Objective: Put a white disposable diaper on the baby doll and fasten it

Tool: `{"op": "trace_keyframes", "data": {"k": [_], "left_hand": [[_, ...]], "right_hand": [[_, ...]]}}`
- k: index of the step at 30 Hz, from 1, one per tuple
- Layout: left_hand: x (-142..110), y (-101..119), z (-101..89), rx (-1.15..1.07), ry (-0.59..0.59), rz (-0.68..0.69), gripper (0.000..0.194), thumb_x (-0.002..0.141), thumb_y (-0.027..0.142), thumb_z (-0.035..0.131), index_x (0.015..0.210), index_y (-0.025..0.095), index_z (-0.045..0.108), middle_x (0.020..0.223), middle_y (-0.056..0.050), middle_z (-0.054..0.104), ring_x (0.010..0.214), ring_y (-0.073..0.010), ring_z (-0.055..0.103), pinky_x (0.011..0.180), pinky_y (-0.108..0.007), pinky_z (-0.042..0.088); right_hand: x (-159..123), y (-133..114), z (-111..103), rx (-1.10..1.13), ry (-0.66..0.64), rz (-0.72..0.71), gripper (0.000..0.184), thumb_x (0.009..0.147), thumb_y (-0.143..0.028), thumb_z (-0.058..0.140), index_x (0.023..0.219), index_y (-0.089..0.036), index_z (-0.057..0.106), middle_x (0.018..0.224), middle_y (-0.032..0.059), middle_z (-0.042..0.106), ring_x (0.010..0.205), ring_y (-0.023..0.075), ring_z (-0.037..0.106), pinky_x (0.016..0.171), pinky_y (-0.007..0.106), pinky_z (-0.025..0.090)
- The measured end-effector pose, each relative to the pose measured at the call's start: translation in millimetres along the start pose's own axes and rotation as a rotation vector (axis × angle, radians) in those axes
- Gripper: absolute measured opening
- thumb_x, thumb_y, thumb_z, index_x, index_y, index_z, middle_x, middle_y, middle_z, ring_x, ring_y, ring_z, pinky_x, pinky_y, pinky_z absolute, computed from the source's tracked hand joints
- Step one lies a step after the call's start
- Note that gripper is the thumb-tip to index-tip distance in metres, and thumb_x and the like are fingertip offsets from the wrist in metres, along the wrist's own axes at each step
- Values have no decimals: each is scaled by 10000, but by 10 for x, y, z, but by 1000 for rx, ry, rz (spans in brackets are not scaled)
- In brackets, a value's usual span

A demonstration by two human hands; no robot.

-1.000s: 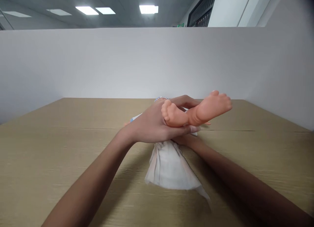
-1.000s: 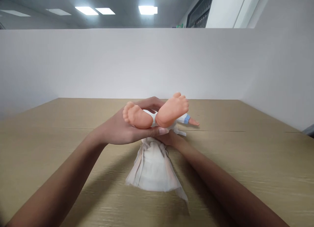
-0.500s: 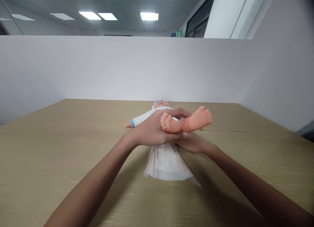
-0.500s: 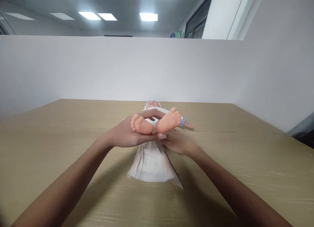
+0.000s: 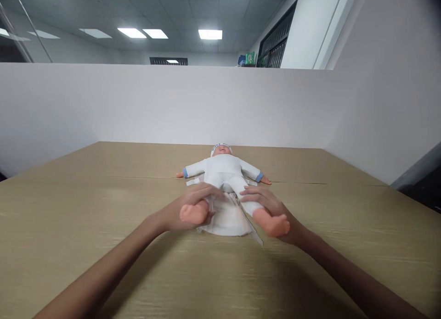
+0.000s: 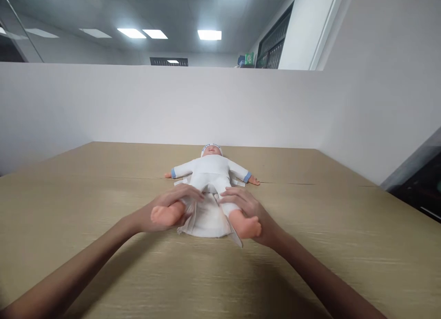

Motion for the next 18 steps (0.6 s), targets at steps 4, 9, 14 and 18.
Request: {"op": "trace_keyframes", "data": {"k": [4,9,14,18], "left_hand": [[-350,-319,72,74,-124,92,497,928,249,745,1412,271,636,1540,-110,653,1528,-358,523,1276,-547,433],[-454,-440,200,280,-221,82,732,877,74,673,1559,294,529,1672,-50,570,1636,-322,403,1351,-560,344],[-453,-418,192,287,-233,45,587,1005,115,632,1552,314,553,1690,-26,553,1648,-269,397,1358,-518,356],[-482,-422,172,218,-269,-6,673,998,126,641,1617,347,500,1724,-4,508,1666,-276,363,1366,-548,344]], "right_hand": [[-286,275,113,-165,-108,-185,324,1076,-198,511,1268,-295,754,1491,80,709,1462,271,619,1163,454,559],[-410,435,214,-300,-202,-238,282,1127,-244,523,1289,-303,746,1569,94,663,1549,291,539,1164,485,551],[-425,422,167,-259,-298,-160,409,1116,-180,513,1440,-354,693,1627,67,618,1595,289,483,1219,518,514],[-445,516,126,-118,-403,-31,496,1111,-184,526,1531,-423,637,1691,27,553,1621,279,444,1264,513,486]]}}
Point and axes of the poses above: each hand's wrist, its own x-axis towards the middle knuckle, its own z-axis out of the palm, y = z × x, the point moved 4 cm from there along x, towards the middle knuckle
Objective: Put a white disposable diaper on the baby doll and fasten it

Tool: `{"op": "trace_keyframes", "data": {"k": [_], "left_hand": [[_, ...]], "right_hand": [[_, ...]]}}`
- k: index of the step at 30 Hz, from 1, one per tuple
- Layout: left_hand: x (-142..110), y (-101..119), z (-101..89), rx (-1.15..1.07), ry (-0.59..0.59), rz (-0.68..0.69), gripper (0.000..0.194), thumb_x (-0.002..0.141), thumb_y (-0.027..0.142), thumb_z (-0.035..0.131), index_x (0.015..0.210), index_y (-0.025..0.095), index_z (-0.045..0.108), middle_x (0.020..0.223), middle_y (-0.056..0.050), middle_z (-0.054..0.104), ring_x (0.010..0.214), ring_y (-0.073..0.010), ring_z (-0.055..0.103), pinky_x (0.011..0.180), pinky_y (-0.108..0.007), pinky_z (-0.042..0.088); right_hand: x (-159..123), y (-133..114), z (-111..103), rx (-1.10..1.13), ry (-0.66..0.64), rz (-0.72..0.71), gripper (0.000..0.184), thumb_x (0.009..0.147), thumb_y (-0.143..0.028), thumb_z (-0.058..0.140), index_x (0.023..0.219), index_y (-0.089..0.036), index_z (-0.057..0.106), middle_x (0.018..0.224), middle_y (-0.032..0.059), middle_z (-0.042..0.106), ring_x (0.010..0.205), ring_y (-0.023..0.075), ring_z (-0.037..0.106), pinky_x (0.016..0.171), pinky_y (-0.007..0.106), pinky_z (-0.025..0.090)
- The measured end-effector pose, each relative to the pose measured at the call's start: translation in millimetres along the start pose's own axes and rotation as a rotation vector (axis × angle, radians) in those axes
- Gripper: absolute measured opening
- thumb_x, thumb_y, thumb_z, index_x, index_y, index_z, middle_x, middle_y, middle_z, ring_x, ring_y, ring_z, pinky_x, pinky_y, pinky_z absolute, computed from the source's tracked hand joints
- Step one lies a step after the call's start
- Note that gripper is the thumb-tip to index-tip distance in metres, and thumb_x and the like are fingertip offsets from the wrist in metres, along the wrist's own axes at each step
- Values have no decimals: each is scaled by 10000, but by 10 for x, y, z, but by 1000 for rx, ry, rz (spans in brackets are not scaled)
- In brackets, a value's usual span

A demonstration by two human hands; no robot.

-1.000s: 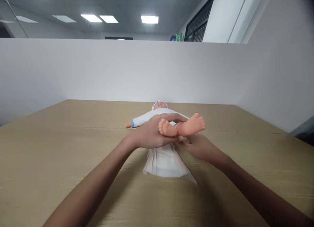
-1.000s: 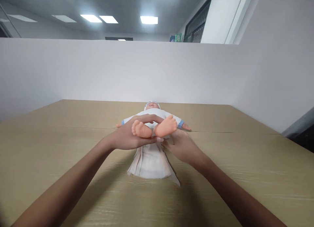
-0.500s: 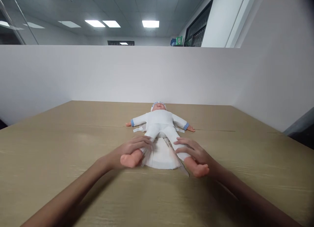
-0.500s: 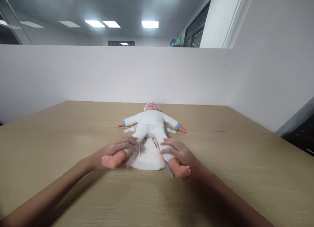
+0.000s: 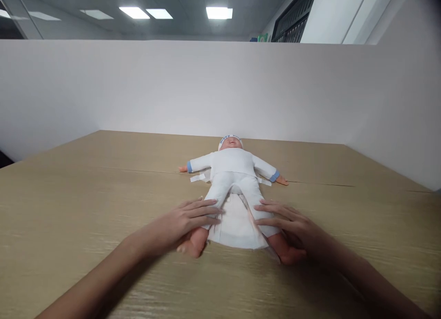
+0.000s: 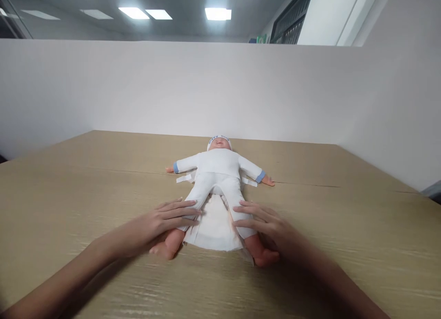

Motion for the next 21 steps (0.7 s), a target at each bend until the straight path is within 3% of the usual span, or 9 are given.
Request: {"op": "trace_keyframes", "data": {"k": [4,7,9,11,13,16,18,21], "left_hand": [[18,99,-16,-101,49,-169,498,1128,243,484,1607,377,510,1682,-5,559,1633,-265,425,1333,-532,400],[78,220,57,-102,110,-271,505,1069,456,654,1545,332,540,1650,-68,578,1607,-321,447,1287,-547,452],[136,275,154,-28,151,-308,535,989,415,755,1470,276,567,1599,-112,600,1586,-347,450,1261,-551,471],[198,295,264,85,180,-341,474,945,256,745,1392,234,589,1518,-139,631,1534,-367,477,1227,-563,485],[253,289,350,205,186,-379,386,927,159,692,1303,211,620,1436,-154,660,1443,-399,520,1168,-598,503],[311,278,356,313,190,-411,178,992,201,627,1167,210,659,1330,-157,694,1268,-422,575,1043,-632,522],[336,271,265,278,220,-414,119,1057,274,562,1089,222,664,1251,-136,713,1168,-392,588,996,-605,520],[397,209,25,92,313,-394,228,1111,360,476,1048,245,663,1139,-87,730,1094,-335,588,977,-523,512]], "right_hand": [[10,-17,-102,185,-35,75,531,1135,-166,387,1514,-415,662,1701,9,543,1620,250,447,1278,477,481],[55,-205,-158,188,-21,148,394,1141,-296,460,1454,-346,694,1676,47,570,1598,277,481,1284,505,474],[92,-375,-123,87,23,168,410,1072,-452,634,1446,-290,676,1661,103,577,1569,334,509,1286,561,463],[129,-534,-25,-59,103,147,611,976,-540,751,1503,-258,623,1627,147,598,1539,386,532,1285,620,446],[164,-642,111,-192,186,138,682,969,-463,753,1582,-242,552,1587,159,627,1520,400,543,1268,629,460],[225,-695,259,-330,267,178,623,967,-166,626,1581,-238,552,1516,145,679,1472,368,584,1192,548,533],[286,-689,251,-370,296,189,561,939,-70,554,1468,-235,641,1414,141,732,1351,350,659,1080,500,581],[439,-579,77,-303,293,263,318,1006,-127,510,1203,-252,727,1136,108,782,1014,303,720,820,429,579]]}}
Point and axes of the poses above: each hand's wrist, its own x-axis towards the middle knuckle, its own z-axis out of the palm, y = z × x, the point moved 4 cm from there along x, towards the middle knuckle
